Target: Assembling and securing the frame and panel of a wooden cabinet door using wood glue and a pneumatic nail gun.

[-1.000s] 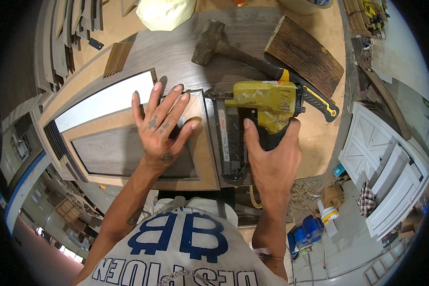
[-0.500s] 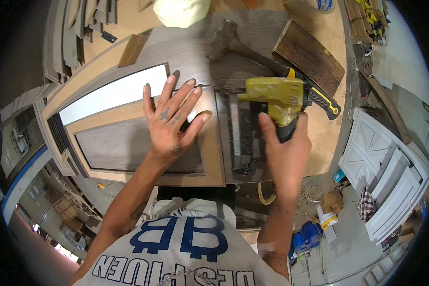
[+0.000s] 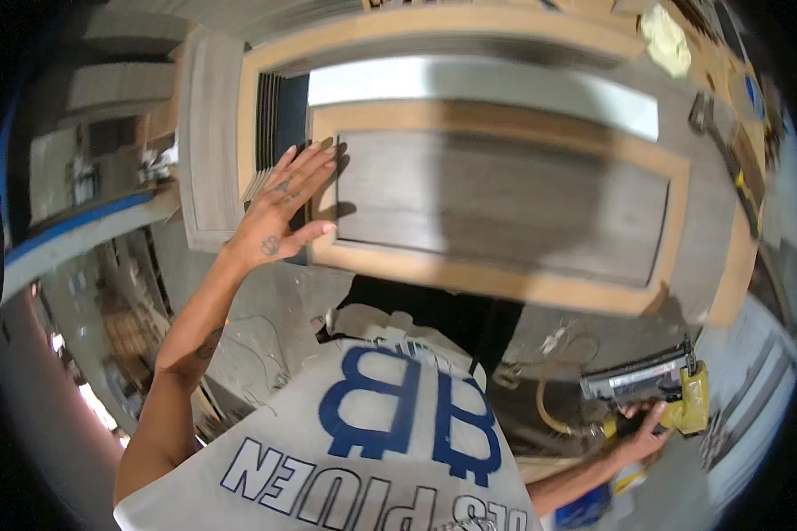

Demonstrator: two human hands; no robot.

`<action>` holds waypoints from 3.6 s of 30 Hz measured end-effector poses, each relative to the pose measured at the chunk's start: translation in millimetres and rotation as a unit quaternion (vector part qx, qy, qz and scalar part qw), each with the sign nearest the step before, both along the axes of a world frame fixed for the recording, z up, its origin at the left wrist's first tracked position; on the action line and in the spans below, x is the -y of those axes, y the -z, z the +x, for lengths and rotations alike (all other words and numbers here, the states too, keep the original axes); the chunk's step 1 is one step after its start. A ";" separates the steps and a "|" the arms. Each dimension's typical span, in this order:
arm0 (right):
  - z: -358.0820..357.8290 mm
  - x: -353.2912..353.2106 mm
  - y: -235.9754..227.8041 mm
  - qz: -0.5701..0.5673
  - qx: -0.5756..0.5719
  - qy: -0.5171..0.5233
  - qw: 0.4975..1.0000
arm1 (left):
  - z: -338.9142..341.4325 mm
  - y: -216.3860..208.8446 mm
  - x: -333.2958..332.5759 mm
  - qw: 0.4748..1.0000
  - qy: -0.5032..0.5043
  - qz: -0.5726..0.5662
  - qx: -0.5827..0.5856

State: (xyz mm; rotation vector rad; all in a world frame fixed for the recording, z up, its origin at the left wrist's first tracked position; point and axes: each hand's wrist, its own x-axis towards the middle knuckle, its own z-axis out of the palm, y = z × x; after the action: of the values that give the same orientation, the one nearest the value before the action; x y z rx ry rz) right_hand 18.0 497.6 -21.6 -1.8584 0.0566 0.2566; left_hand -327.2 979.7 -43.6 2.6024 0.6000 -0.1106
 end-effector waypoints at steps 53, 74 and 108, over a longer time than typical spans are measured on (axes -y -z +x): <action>-524.7 -279.5 123.0 0.527 -0.284 0.108 0.794 | -37.3 44.3 -14.4 0.986 0.159 0.036 0.036; -530.9 -303.2 127.3 0.587 -0.264 0.156 0.749 | -45.0 52.1 -15.9 0.985 0.155 0.050 0.062; -531.1 -315.0 125.3 0.571 -0.252 0.129 0.770 | -42.1 46.7 -15.1 0.986 0.157 0.046 0.032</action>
State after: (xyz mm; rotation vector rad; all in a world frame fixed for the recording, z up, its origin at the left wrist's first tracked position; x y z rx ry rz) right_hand -513.1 812.6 -146.9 -0.5071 0.4276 0.4597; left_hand -369.2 994.8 -90.3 2.7595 0.1727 -0.1009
